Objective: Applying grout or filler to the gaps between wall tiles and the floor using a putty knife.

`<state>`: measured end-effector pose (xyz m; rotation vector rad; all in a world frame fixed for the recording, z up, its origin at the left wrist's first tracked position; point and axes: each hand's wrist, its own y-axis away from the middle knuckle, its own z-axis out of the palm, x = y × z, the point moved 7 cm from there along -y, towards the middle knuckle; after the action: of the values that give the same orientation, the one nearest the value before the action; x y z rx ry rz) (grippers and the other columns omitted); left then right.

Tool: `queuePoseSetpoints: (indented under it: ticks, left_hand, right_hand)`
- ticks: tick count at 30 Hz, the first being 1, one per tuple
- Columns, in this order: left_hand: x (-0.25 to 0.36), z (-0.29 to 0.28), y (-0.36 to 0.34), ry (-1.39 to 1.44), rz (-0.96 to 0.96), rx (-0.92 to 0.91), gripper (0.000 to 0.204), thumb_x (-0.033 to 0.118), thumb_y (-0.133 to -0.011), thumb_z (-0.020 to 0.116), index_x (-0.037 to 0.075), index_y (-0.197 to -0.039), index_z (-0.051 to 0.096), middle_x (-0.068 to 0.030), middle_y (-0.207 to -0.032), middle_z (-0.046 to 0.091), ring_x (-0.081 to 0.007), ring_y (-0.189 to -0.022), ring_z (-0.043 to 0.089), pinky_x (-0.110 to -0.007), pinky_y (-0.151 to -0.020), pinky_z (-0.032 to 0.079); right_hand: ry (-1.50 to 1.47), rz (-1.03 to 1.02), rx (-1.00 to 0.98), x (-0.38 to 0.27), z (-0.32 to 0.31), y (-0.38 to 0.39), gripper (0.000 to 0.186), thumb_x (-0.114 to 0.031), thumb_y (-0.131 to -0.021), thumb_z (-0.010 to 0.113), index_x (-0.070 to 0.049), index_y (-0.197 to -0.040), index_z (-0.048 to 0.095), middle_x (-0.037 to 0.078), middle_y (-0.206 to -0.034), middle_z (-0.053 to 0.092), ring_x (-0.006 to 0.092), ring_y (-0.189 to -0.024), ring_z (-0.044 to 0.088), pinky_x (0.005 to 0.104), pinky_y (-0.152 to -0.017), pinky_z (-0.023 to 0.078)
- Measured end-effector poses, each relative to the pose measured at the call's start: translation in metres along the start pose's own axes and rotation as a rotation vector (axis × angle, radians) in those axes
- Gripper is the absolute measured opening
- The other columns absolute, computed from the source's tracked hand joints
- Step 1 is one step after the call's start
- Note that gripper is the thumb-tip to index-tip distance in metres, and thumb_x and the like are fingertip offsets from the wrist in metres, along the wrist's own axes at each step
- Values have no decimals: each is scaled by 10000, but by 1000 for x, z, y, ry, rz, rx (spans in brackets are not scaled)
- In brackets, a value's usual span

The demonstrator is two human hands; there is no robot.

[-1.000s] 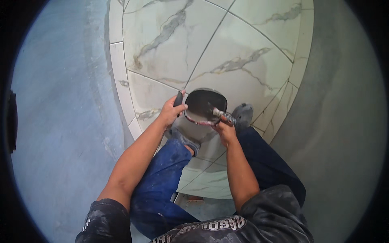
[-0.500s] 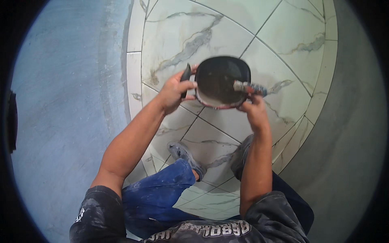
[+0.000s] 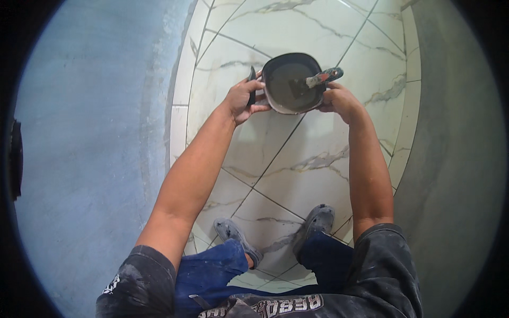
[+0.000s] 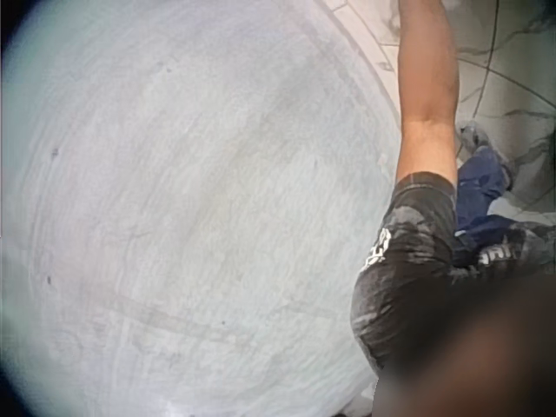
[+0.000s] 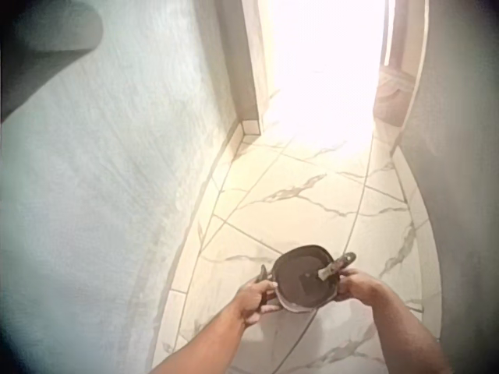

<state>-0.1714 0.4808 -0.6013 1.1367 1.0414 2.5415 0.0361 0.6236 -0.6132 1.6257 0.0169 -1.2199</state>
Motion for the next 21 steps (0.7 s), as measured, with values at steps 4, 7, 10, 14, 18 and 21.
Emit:
queuePoseSetpoints:
  ticks: [4,7,10,14,18,21]
  left_hand:
    - [10,-5,21,-140,-8,163,661,130,-896,570,99,-1516,343,-129,-1444,417,-267,-1236,509,-487,-948,497]
    - [40,-14,77,-352,107,185,677,168,-875,639,70,-1494,383,-112,-1487,373,-222,-1229,501,-396,-959,488]
    - [77,-16,157,-506,111,173,682,144,-856,657,40,-1478,399,-137,-1431,451,-238,-1184,554,-339,-951,493]
    - [118,-7,271,-725,197,322,664,88,-810,649,9,-1435,439,-181,-1370,515,-276,-1183,571,-365,-950,504]
    - [168,0,414,-771,468,620,604,85,-801,644,16,-1382,492,-151,-1313,571,-266,-1154,592,-375,-937,502]
    - [189,-1,503,-858,651,888,550,142,-797,658,33,-1320,528,-63,-1013,591,-148,-898,567,-305,-760,506]
  right_hand:
    - [46,131,-95,-12,-16,-1,546,-178,-834,581,-62,-1363,514,148,-1215,608,299,-932,678,410,-860,543]
    - [107,38,-59,-30,-14,-5,601,-381,-883,647,-89,-1388,503,137,-1279,587,287,-989,654,375,-900,499]
    - [184,-60,-61,-36,-17,-16,672,-508,-894,669,-89,-1395,512,140,-1299,588,248,-1068,617,348,-957,453]
    - [249,-358,28,-46,-30,-13,511,-410,-858,752,-73,-1226,641,136,-1185,653,215,-1094,604,336,-937,471]
    - [610,-541,253,-81,-14,27,409,-369,-840,759,-25,-1035,656,186,-984,687,303,-913,658,363,-835,508]
    - [516,-525,261,-83,-8,43,363,-340,-843,758,-22,-985,658,141,-810,689,253,-756,666,367,-727,523]
